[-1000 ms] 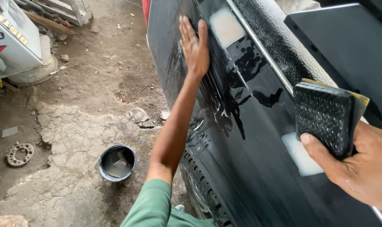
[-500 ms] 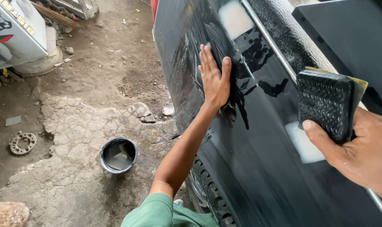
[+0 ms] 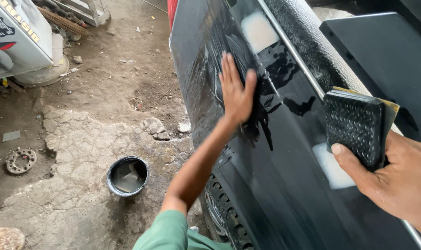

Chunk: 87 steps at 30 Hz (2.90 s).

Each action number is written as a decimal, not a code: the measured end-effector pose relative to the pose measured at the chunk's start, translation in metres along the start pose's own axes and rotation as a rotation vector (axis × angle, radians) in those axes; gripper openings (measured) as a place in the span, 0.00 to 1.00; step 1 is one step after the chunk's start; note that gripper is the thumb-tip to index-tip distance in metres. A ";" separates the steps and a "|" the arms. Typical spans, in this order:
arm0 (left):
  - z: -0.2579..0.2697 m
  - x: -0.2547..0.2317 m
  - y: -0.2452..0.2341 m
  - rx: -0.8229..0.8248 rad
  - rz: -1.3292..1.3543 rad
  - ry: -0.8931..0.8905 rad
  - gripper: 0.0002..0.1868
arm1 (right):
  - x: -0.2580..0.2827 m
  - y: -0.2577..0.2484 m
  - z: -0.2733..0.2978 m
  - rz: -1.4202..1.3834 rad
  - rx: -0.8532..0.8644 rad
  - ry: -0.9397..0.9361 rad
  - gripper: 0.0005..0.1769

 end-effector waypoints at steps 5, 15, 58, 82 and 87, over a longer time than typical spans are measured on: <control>-0.104 0.051 0.012 -0.051 -0.010 -0.018 0.51 | 0.000 0.000 -0.003 0.058 0.002 0.081 0.13; 0.068 -0.035 -0.045 0.135 0.141 0.043 0.49 | -0.045 0.019 0.003 -0.344 0.068 -0.107 0.09; 0.498 0.837 -0.567 0.251 -0.340 -0.838 0.30 | 0.255 1.349 0.241 -0.339 0.697 -0.031 0.23; 0.510 0.833 -0.523 -0.079 0.003 -1.315 0.39 | 0.332 1.102 0.160 -1.534 0.715 0.887 0.16; 0.498 0.819 -0.520 0.034 -0.050 -1.175 0.43 | 0.334 1.072 0.157 -1.446 0.713 0.849 0.16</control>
Point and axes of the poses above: each hand's wrist, its own z-axis away from the middle knuckle, its own y-axis out of the palm, x = y × z, the point moved 6 cm from there along -z, towards the middle knuckle, and after that the axes turned 6 degrees about y, right-handed, at the moved point
